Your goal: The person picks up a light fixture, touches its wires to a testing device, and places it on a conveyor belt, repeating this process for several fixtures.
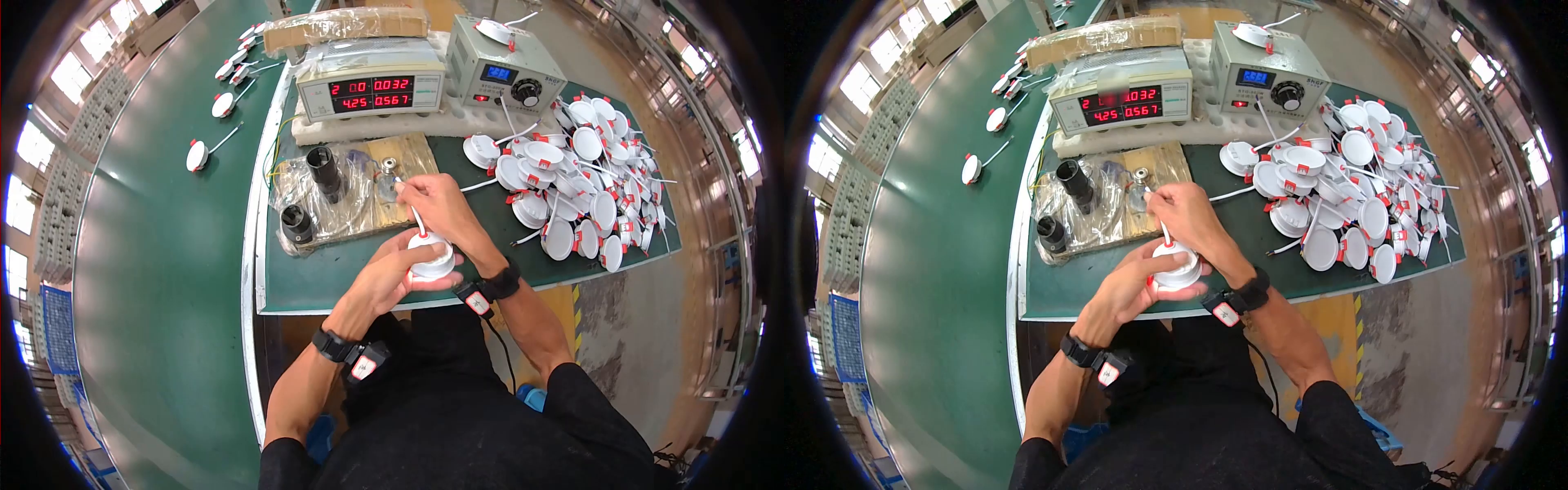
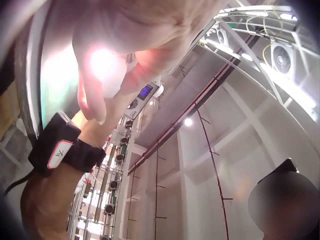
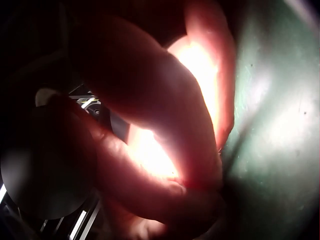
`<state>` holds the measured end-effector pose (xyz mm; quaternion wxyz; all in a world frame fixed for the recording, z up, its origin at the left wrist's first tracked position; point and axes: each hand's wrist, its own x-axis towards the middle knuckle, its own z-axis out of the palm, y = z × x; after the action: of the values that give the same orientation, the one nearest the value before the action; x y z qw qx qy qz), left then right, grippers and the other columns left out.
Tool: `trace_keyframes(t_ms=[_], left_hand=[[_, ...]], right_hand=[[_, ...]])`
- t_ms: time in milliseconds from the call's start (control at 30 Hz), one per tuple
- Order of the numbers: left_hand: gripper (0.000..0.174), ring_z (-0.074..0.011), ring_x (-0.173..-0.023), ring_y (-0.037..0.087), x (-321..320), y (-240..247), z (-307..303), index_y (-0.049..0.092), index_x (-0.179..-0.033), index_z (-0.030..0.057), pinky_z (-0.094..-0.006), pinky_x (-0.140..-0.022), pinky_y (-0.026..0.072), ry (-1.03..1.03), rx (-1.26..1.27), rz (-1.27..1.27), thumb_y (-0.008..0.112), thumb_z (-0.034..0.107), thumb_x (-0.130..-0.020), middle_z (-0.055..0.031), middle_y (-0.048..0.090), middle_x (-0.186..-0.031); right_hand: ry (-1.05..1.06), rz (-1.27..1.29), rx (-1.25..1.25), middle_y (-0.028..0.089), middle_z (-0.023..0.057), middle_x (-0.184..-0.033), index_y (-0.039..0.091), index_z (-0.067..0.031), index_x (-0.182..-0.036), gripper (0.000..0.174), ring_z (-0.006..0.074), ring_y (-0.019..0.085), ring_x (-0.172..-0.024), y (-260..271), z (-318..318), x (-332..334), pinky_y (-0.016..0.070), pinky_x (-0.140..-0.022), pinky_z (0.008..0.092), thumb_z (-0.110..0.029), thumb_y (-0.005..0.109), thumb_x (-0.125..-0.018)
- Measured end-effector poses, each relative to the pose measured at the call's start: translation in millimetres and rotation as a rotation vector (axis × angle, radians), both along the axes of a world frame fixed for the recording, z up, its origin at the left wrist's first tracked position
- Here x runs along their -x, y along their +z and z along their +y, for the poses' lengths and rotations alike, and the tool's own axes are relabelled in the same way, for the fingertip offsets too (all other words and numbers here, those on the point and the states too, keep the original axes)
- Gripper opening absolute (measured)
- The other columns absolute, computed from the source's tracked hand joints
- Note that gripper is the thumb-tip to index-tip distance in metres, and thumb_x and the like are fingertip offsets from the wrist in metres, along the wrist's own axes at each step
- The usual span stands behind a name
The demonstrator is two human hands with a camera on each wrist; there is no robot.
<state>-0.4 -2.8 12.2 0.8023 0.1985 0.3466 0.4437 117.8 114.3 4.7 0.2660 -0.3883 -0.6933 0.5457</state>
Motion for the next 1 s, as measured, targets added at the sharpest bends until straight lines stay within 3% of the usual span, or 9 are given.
trace_keyframes(t_ms=[33, 67, 167, 300, 367, 467, 633, 767, 1000], left_hand=[[0.038, -0.0349, -0.099, 0.073, 1.5, 7.6, -4.3, 0.050, -0.131, -0.0013, -0.0387, -0.085, 0.0644, -0.014, -0.008, 0.002, 0.060, 0.020, -0.102, -0.0214, 0.068, -0.114], [0.040, -0.0293, -0.083, 0.075, -2.5, 20.0, -13.4, 0.053, -0.130, -0.0005, -0.0334, -0.069, 0.0658, 0.051, 0.012, 0.080, 0.052, 0.032, -0.106, -0.0208, 0.071, -0.105], [0.040, -0.0232, -0.066, 0.074, -0.2, 28.5, -43.1, 0.057, -0.127, -0.0005, -0.0290, -0.053, 0.0614, 0.155, -0.123, 0.247, 0.051, 0.034, -0.107, -0.0182, 0.073, -0.094], [0.037, -0.0115, -0.056, 0.066, 0.7, 44.8, -77.0, 0.069, -0.113, 0.0013, -0.0213, -0.042, 0.0480, 0.327, -0.239, 0.506, 0.057, 0.036, -0.105, -0.0088, 0.071, -0.080], [0.026, -0.0084, -0.066, 0.066, 0.4, 33.9, -83.0, 0.074, -0.103, 0.0010, -0.0220, -0.055, 0.0512, 0.413, -0.343, 0.576, 0.064, 0.026, -0.101, -0.0048, 0.072, -0.081], [0.016, -0.0072, -0.076, 0.066, -1.9, 18.9, -90.8, 0.075, -0.098, 0.0001, -0.0238, -0.069, 0.0523, 0.499, -0.417, 0.540, 0.067, 0.014, -0.097, -0.0033, 0.073, -0.081], [0.015, -0.0079, -0.074, 0.067, -4.1, 17.9, -105.8, 0.076, -0.099, 0.0006, -0.0240, -0.067, 0.0535, 0.523, -0.436, 0.601, 0.068, 0.013, -0.096, -0.0053, 0.074, -0.080], [0.014, -0.0111, -0.074, 0.070, -3.0, 20.0, -118.9, 0.076, -0.097, -0.0016, -0.0253, -0.068, 0.0553, 0.493, -0.504, 0.676, 0.067, 0.009, -0.093, -0.0093, 0.076, -0.084], [0.016, -0.0140, -0.066, 0.073, -9.2, 19.6, -142.4, 0.076, -0.100, -0.0015, -0.0243, -0.060, 0.0557, 0.423, -0.658, 0.684, 0.070, 0.001, -0.086, -0.0132, 0.076, -0.078]], right_hand=[[0.027, 0.015, 0.063, 0.062, 0.0036, -0.064, 0.070, 0.0040, -0.091, 0.034, 0.0108, 0.056, -0.058, 8.8, -4.5, -3.9, 0.0453, -0.054, 0.0305, -0.028, 0.062, -0.100], [-0.015, 0.037, 0.038, 0.062, 0.0036, -0.067, 0.069, 0.0041, -0.095, 0.034, 0.0098, 0.055, -0.059, 20.2, -13.9, -8.5, 0.0450, -0.055, 0.0294, -0.028, 0.062, -0.101], [-0.061, 0.068, -0.001, 0.064, 0.0041, -0.079, 0.066, 0.0044, -0.110, 0.036, 0.0067, 0.053, -0.064, 42.1, -53.9, -29.1, 0.0435, -0.056, 0.0265, -0.031, 0.061, -0.102], [0.270, 0.088, 0.332, 0.063, 0.0012, -0.085, 0.056, -0.0009, -0.131, 0.039, 0.0055, 0.052, -0.065, 65.5, -105.6, -65.8, 0.0417, -0.056, 0.0219, -0.027, 0.061, -0.103], [0.232, 0.208, 0.522, 0.061, 0.0010, -0.086, 0.048, 0.0003, -0.140, 0.048, 0.0049, 0.054, -0.065, 67.6, -128.2, -62.1, 0.0409, -0.054, 0.0212, -0.014, 0.067, -0.099], [0.265, 0.239, 0.643, 0.063, 0.0028, -0.090, 0.047, 0.0007, -0.134, 0.044, 0.0044, 0.054, -0.065, 60.1, -139.7, -61.2, 0.0416, -0.054, 0.0206, -0.012, 0.069, -0.098], [0.307, 0.171, 0.706, 0.064, 0.0040, -0.096, 0.045, -0.0014, -0.127, 0.042, 0.0036, 0.057, -0.072, 67.4, -152.5, -57.8, 0.0452, -0.059, 0.0198, -0.011, 0.071, -0.096], [0.343, 0.129, 0.643, 0.064, 0.0033, -0.104, 0.048, -0.0023, -0.125, 0.045, 0.0034, 0.060, -0.088, 56.3, -162.6, -64.4, 0.0485, -0.071, 0.0193, -0.012, 0.076, -0.092], [0.402, -0.003, 0.692, 0.064, 0.0013, -0.093, 0.058, -0.0029, -0.107, 0.036, 0.0030, 0.062, -0.081, 63.9, -178.0, -75.9, 0.0501, -0.066, 0.0185, -0.016, 0.084, -0.086]])
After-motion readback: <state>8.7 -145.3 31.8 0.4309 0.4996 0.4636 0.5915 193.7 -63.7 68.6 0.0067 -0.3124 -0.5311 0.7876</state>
